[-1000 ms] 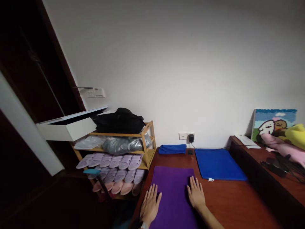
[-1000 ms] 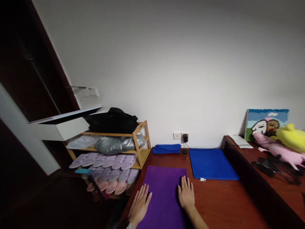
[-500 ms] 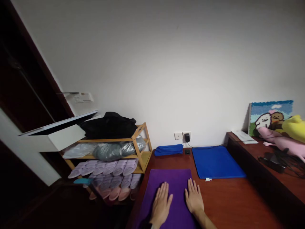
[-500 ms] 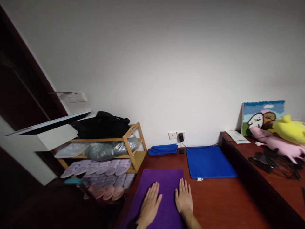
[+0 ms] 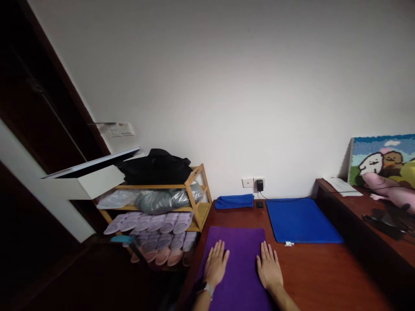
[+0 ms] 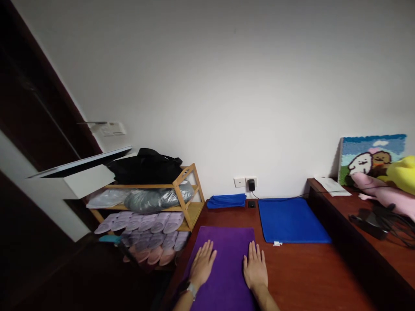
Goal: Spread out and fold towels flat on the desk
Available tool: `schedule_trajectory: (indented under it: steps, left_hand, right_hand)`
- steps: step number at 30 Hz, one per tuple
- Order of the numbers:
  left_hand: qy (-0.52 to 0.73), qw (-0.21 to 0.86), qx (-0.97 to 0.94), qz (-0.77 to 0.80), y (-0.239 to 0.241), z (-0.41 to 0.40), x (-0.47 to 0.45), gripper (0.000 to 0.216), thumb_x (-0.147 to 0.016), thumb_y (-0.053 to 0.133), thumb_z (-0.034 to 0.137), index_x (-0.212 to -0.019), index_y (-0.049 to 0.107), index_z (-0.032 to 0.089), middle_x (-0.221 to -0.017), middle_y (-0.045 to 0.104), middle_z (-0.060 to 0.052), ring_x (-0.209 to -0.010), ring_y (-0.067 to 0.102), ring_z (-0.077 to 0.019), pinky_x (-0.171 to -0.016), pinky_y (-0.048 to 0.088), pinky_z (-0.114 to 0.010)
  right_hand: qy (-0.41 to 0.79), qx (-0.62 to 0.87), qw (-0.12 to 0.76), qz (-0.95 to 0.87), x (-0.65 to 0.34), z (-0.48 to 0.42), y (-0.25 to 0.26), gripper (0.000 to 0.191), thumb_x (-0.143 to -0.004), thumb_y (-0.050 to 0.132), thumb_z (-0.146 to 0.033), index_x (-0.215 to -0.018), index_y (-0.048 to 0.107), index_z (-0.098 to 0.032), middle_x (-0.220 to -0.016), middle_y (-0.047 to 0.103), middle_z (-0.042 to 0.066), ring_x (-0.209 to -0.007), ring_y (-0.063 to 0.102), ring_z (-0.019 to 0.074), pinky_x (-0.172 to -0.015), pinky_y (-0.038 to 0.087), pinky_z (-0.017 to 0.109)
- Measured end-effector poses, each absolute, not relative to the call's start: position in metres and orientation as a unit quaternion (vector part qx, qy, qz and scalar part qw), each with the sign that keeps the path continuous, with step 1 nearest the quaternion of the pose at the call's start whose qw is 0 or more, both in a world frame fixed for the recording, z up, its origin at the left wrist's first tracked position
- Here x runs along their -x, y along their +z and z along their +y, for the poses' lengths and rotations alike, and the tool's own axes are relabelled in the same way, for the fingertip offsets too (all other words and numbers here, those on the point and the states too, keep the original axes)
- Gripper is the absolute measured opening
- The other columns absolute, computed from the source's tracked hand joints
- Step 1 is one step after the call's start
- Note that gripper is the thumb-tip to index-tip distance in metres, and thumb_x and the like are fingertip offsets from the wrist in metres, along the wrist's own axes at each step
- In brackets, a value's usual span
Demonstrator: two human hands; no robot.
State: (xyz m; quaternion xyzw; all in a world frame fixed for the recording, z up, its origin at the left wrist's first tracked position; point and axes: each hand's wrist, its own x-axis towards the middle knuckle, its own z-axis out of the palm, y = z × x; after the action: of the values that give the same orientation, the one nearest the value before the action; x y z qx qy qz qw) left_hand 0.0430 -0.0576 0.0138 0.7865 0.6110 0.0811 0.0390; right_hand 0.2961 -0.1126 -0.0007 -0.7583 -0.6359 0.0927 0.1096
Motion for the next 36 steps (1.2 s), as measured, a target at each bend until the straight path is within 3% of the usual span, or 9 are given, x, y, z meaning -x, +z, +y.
schedule_trajectory:
  steps: [7,13,19,23,28,32,36]
  left_hand:
    - [0.106,0.018,-0.756,0.645,-0.007,-0.040,0.011,0.075,-0.103,0.017,0.059,-0.157,0.033,0.008,-0.165,0.028,-0.011,-0.153,0.024,-0.0236,-0.126,0.025,-0.044]
    - [0.118,0.031,-0.762,0.637,-0.018,-0.035,0.011,0.072,-0.104,0.017,0.055,-0.157,0.033,0.008,-0.165,0.026,-0.011,-0.153,0.023,-0.0235,-0.127,0.024,-0.046]
    - [0.123,0.018,-0.761,0.637,-0.023,-0.032,0.015,0.064,-0.105,0.019,0.048,-0.156,0.037,0.015,-0.164,0.030,-0.008,-0.152,0.026,-0.0224,-0.126,0.026,-0.047]
    - [0.112,0.012,-0.759,0.641,-0.014,-0.038,0.012,0.066,-0.104,0.020,0.048,-0.156,0.036,0.011,-0.164,0.031,-0.009,-0.152,0.027,-0.0218,-0.126,0.027,-0.044]
    - [0.147,-0.060,-0.763,0.627,-0.003,-0.046,0.011,0.061,-0.103,0.024,0.047,-0.155,0.041,0.017,-0.162,0.038,-0.006,-0.151,0.033,-0.0231,-0.126,0.028,-0.047]
    - [0.179,-0.059,-0.779,0.598,0.006,-0.046,-0.031,0.057,-0.104,0.024,0.043,-0.155,0.040,0.023,-0.159,0.045,-0.004,-0.148,0.039,-0.0233,-0.123,0.033,-0.048]
    - [0.151,0.039,-0.847,0.508,0.020,-0.042,-0.127,0.059,-0.106,0.021,0.048,-0.158,0.033,0.023,-0.164,0.035,-0.003,-0.151,0.033,-0.0217,-0.125,0.031,-0.045]
  right_hand:
    - [0.087,0.767,0.096,-0.629,-0.295,-0.104,-0.018,0.071,-0.099,0.018,-0.051,-0.159,0.024,-0.015,-0.167,0.018,0.004,-0.155,0.015,0.0260,-0.126,0.014,0.049]
    - [0.103,0.764,0.097,-0.630,-0.300,-0.065,0.010,0.069,-0.100,0.013,-0.049,-0.160,0.019,-0.015,-0.168,0.015,0.003,-0.156,0.013,0.0231,-0.126,0.015,0.044]
    - [0.095,0.763,0.106,-0.631,-0.310,-0.043,0.002,0.071,-0.099,0.016,-0.048,-0.159,0.020,-0.010,-0.168,0.018,0.005,-0.155,0.014,0.0220,-0.127,0.011,0.041]
    - [0.092,0.761,0.131,-0.629,-0.310,-0.043,-0.010,0.071,-0.099,0.019,-0.046,-0.159,0.022,-0.008,-0.167,0.020,0.007,-0.155,0.015,0.0226,-0.127,0.011,0.042]
    - [0.103,0.760,0.145,-0.625,-0.310,-0.043,-0.006,0.070,-0.098,0.020,-0.044,-0.158,0.023,-0.008,-0.167,0.019,0.007,-0.155,0.015,0.0233,-0.127,0.009,0.043]
    - [0.111,0.759,0.145,-0.625,-0.310,-0.044,0.000,0.070,-0.098,0.019,-0.043,-0.158,0.022,-0.007,-0.167,0.019,0.007,-0.155,0.015,0.0226,-0.127,0.010,0.042]
    - [0.111,0.758,0.133,-0.629,-0.311,-0.046,0.002,0.069,-0.098,0.019,-0.041,-0.158,0.020,-0.007,-0.167,0.018,0.007,-0.155,0.014,0.0231,-0.127,0.010,0.042]
